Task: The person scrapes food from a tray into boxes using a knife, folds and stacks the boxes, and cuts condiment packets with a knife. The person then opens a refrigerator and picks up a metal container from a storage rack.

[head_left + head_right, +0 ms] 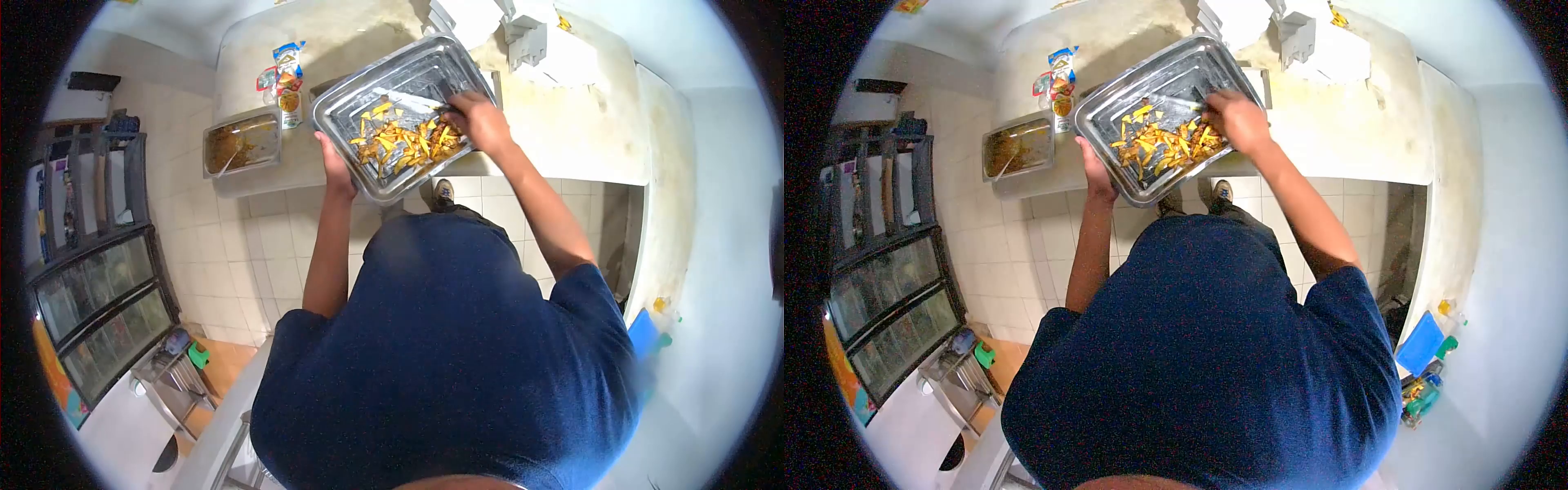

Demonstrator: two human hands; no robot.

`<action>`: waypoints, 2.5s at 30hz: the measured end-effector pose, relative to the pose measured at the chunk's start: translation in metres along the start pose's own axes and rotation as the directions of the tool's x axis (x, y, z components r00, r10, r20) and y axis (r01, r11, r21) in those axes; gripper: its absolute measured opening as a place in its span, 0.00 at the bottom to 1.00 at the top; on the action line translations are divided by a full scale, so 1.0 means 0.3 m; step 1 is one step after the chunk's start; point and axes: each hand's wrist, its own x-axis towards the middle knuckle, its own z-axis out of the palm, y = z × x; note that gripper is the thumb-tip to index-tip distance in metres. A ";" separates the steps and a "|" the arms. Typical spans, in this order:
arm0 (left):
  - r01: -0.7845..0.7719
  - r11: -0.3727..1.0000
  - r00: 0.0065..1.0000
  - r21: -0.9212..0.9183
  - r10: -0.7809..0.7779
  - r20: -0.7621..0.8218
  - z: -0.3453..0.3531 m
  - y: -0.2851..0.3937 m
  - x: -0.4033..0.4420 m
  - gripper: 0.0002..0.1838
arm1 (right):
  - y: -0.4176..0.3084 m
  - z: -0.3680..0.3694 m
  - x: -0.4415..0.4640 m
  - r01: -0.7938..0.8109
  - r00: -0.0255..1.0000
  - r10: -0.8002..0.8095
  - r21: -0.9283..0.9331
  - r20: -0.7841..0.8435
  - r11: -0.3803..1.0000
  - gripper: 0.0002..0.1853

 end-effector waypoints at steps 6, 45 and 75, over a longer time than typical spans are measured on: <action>-0.012 1.000 0.999 0.011 0.012 -0.031 -0.026 -0.006 0.012 0.44 | 0.000 -0.045 -0.054 0.189 0.964 -0.206 0.113 0.168 0.975 0.12; -0.007 0.985 0.993 0.170 0.026 -0.111 -0.137 -0.020 -0.004 0.46 | -0.184 0.027 -0.290 -0.528 0.798 0.582 -0.284 0.157 0.801 0.13; 0.188 0.982 0.914 -0.032 -0.187 -0.359 -0.306 -0.141 0.061 0.29 | -0.061 0.142 -0.078 -0.548 0.777 0.608 -0.297 0.165 0.782 0.08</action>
